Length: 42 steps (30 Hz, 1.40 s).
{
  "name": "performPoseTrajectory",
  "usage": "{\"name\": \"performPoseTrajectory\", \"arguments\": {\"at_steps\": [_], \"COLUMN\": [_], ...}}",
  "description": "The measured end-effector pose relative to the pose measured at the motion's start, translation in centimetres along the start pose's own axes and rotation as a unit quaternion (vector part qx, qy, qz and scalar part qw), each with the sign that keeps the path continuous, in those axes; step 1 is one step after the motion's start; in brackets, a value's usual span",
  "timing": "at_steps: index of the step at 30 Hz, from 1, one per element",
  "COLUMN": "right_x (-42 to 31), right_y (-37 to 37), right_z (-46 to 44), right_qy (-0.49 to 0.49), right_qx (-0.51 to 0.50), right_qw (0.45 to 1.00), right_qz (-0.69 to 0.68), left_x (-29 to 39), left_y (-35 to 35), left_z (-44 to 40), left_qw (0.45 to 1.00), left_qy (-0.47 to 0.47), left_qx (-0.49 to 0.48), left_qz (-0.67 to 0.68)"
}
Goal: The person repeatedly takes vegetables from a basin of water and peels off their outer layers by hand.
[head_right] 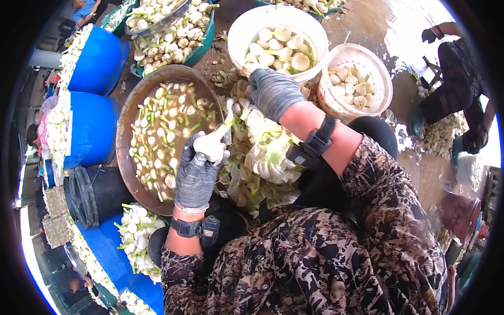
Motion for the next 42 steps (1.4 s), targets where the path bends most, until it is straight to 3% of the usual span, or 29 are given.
{"name": "performPoseTrajectory", "arguments": {"at_steps": [2,5,9,15,17,19,21,23,25,27,29,30,31,33,34,36,39,41,42], "right_x": [-0.2,-5.1,-6.3,-6.3,-6.3,-5.5,-5.0,-4.8,-5.4,-6.2,-6.1,-5.8,-5.4,-4.4,-4.0,-4.5,-4.7,-4.9,-4.3], "right_y": [0.2,3.2,2.2,0.6,0.2,-0.8,-1.4,-1.6,-0.9,-0.3,-1.0,-1.8,-2.3,-3.1,-3.7,-2.8,-2.1,-2.1,-2.9], "right_z": [0.4,3.3,4.9,5.7,5.6,5.5,5.3,5.3,5.6,5.9,6.1,6.0,5.9,6.0,6.2,6.4,6.5,6.6,6.4], "right_qy": [0.131,0.234,0.288,0.227,0.182,0.103,0.066,0.05,0.061,0.147,0.135,0.074,0.014,-0.008,-0.017,0.009,0.057,0.007,-0.034], "right_qx": [0.142,0.055,0.013,-0.024,-0.048,-0.09,-0.127,-0.149,-0.125,-0.075,-0.08,-0.113,-0.146,-0.189,-0.187,-0.18,-0.194,-0.186,-0.165], "right_qw": [0.975,0.942,0.941,0.962,0.969,0.968,0.967,0.969,0.972,0.973,0.975,0.973,0.965,0.954,0.927,0.879,0.918,0.92,0.913], "right_qz": [-0.111,-0.237,-0.177,-0.149,-0.162,-0.211,-0.212,-0.191,-0.191,-0.162,-0.16,-0.189,-0.218,-0.232,-0.324,-0.441,-0.342,-0.344,-0.372], "left_x": [0.5,-0.3,0.0,0.7,0.9,0.3,0.0,-0.8,-0.8,-0.2,-0.1,0.1,-0.2,0.2,0.3,0.5,0.2,0.3,0.9], "left_y": [-0.5,0.2,-0.5,-1.3,-1.6,-1.1,-1.2,-1.1,-1.0,-0.8,-0.8,-0.5,-0.4,-0.8,-0.9,-1.0,-0.9,-1.4,-2.0], "left_z": [0.2,-0.4,-0.3,0.0,0.1,0.1,0.3,0.1,0.1,0.7,0.2,-0.2,-0.2,0.2,0.4,0.4,0.5,0.8,1.1], "left_qw": [0.998,0.998,0.992,0.979,0.932,0.917,0.862,0.874,0.978,0.99,0.955,0.895,0.895,0.872,0.9,0.896,0.914,0.82,0.818], "left_qy": [0.041,0.041,-0.019,-0.04,-0.095,-0.093,-0.187,-0.171,-0.046,0.07,0.045,-0.057,-0.06,-0.176,-0.129,-0.13,-0.072,-0.244,-0.238], "left_qx": [-0.005,-0.014,-0.023,-0.059,-0.059,-0.071,-0.117,-0.124,-0.086,-0.042,-0.049,-0.054,-0.055,-0.071,-0.042,-0.031,-0.043,-0.07,-0.073], "left_qz": [0.056,0.053,-0.121,-0.193,-0.345,-0.38,-0.456,-0.438,-0.183,-0.113,-0.288,-0.439,-0.438,-0.452,-0.414,-0.423,-0.397,-0.513,-0.518]}}
Point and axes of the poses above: each hand's wrist, its own z-axis away from the middle knuckle, its own y-axis out of the back of the hand, x = y × z, the point moved 3 cm from there along -z, towards the middle knuckle, and after that the axes turned 10 degrees about x, right-handed, at the moved point
